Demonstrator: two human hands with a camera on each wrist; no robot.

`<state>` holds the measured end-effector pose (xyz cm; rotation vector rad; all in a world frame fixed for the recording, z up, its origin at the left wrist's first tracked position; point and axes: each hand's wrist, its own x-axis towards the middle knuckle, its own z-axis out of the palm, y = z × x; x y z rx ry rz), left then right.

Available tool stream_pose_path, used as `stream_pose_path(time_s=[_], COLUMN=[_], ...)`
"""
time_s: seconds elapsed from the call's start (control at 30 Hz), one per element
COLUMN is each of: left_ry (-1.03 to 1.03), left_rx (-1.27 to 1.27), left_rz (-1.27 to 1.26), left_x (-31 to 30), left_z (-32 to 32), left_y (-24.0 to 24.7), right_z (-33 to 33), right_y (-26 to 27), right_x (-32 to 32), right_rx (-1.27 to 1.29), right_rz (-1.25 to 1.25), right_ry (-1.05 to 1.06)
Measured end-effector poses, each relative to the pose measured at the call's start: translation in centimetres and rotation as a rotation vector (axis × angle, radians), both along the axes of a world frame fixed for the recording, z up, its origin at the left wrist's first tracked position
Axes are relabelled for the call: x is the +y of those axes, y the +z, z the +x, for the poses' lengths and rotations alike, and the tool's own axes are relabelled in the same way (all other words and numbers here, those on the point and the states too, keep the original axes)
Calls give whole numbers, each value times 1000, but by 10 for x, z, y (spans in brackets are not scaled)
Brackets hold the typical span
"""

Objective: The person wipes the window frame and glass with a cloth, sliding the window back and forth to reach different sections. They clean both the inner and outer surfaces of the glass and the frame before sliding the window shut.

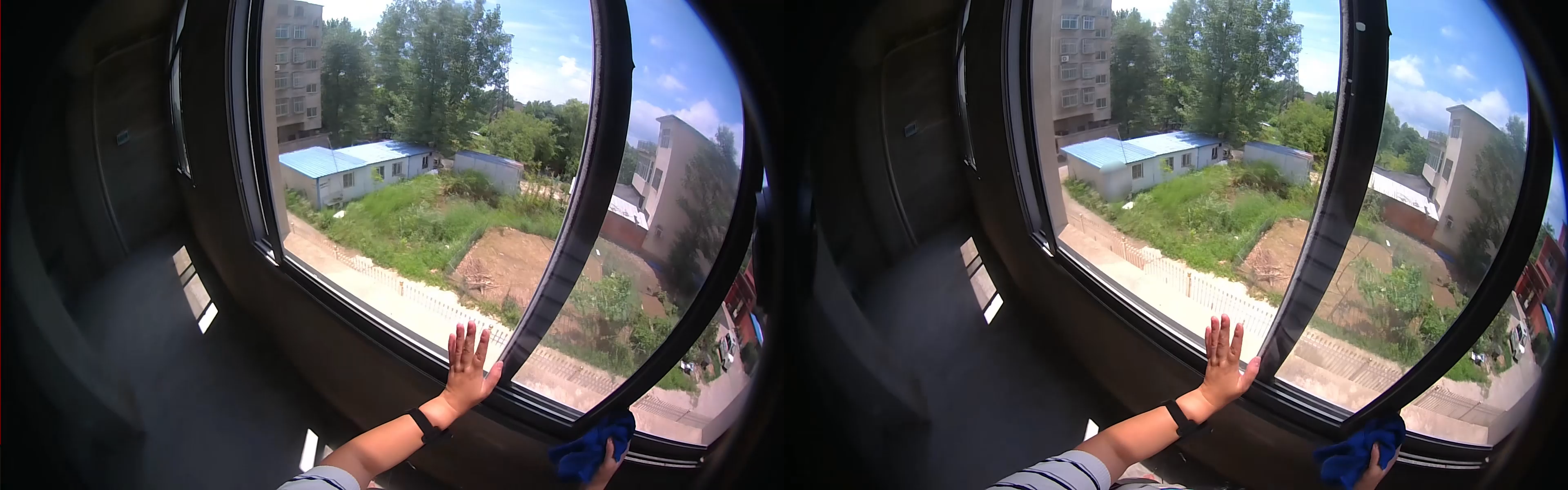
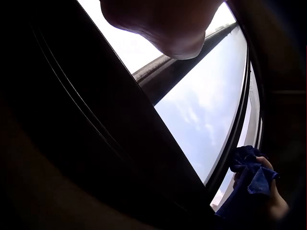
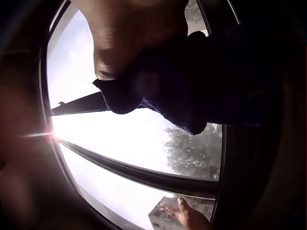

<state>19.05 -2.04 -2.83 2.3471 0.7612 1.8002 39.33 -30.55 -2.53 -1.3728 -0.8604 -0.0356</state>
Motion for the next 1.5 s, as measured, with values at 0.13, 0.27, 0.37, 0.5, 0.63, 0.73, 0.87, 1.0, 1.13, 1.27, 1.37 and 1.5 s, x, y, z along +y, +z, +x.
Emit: stream_pose_path(time_s=[0.13, 0.27, 0.37, 0.5, 0.63, 0.73, 0.87, 1.0, 1.13, 1.27, 1.37, 1.5], left_ry=[16, -118, -219, -1, 274, 517, 497, -62, -808, -629, -771, -859], left_rx=[91, 94, 145, -60, -268, -291, -303, -365, -417, -594, -592, -461], left_rz=[29, -47, -19, -51, -139, -77, -238, -563, -955, -973, -969, -1075], left_x=[-5, -18, -13, 35, 144, 233, 360, 445, 469, 433, 434, 413], left_z=[-8, -26, -52, -123, -233, -335, -447, -477, -454, -427, -425, -423], left_y=[0, 21, 36, 61, 63, 65, 73, 77, 99, 110, 105, 126], right_z=[5, 17, -66, -11, 10, 16, -56, -144, -207, -247, -261, -284], right_y=[-6, -25, 61, -3, -27, -45, -45, -14, -6, 6, 9, 26], right_x=[-7, -9, 18, 21, 19, 11, 34, 63, 74, 84, 82, 92], right_rx=[84, 182, -168, -326, -399, -406, -117, 243, 356, 447, 401, 473], right_rz=[42, 110, 124, 94, -13, 40, 185, 378, 407, 456, 476, 519], right_ry=[-111, -278, -350, -314, -480, -614, -661, -574, -569, -635, -624, -560])
